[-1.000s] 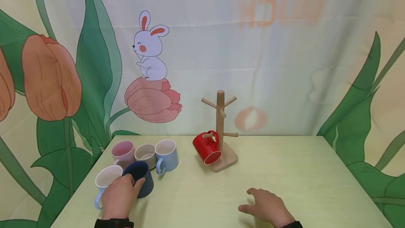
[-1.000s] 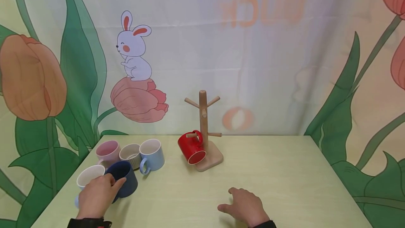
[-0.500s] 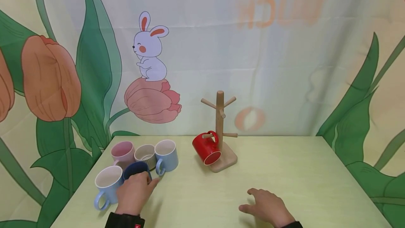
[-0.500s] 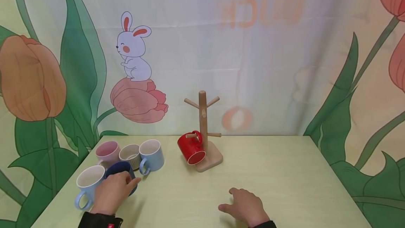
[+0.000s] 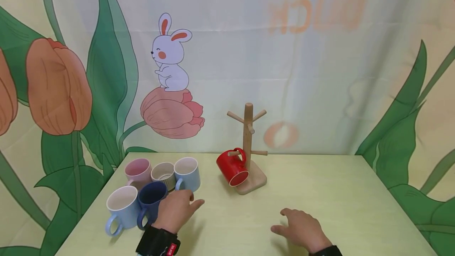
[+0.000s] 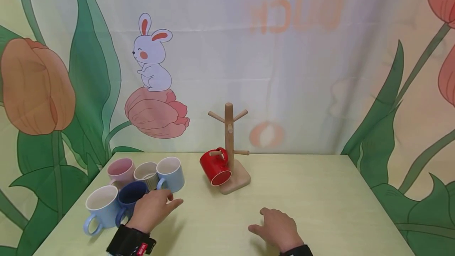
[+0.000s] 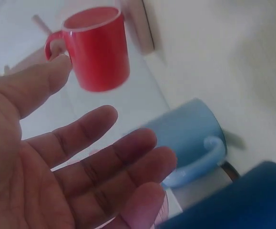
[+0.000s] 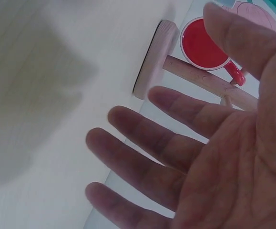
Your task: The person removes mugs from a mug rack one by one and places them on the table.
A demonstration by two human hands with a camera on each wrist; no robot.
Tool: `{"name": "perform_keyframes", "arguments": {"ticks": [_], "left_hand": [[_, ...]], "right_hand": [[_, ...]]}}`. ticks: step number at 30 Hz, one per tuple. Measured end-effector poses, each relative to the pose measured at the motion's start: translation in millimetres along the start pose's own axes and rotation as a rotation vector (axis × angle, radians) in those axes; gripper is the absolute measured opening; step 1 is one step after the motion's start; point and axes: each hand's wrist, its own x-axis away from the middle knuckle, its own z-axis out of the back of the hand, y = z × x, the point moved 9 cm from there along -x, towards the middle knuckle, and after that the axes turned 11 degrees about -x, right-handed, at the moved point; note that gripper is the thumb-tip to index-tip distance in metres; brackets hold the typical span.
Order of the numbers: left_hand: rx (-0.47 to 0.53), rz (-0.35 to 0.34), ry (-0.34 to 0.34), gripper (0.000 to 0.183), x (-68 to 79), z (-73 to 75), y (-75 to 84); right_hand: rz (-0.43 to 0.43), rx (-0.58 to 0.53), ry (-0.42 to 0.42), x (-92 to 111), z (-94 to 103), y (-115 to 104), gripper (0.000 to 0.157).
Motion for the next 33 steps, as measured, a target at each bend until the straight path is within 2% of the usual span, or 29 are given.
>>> {"name": "perform_keyframes", "arguments": {"ticks": [5, 12, 18, 24, 33], "left_hand": [[-0.018, -0.039, -0.003, 0.039, -11.5, -3.5, 19.6], [-0.021, -0.093, 0.012, 0.044, -29.3, 1.4, 42.8], [-0.041, -0.138, 0.080, 0.049, -42.6, 11.9, 56.4], [-0.085, -0.140, 0.110, 0.059, -64.0, 18.0, 67.2], [-0.140, -0.159, 0.139, 0.051, -89.9, 30.0, 83.6]], "right_hand": [[0.011, 0.036, 0.057, -6.2, 8.9, -1.6, 0.055], [0.030, 0.084, 0.086, -14.9, 15.5, -3.8, 0.050], [0.091, 0.117, 0.133, -22.1, 25.5, -10.5, 0.045], [0.157, 0.156, 0.206, -35.3, 37.7, -19.2, 0.039], [0.194, 0.180, 0.256, -57.7, 56.6, -42.7, 0.036]]}}
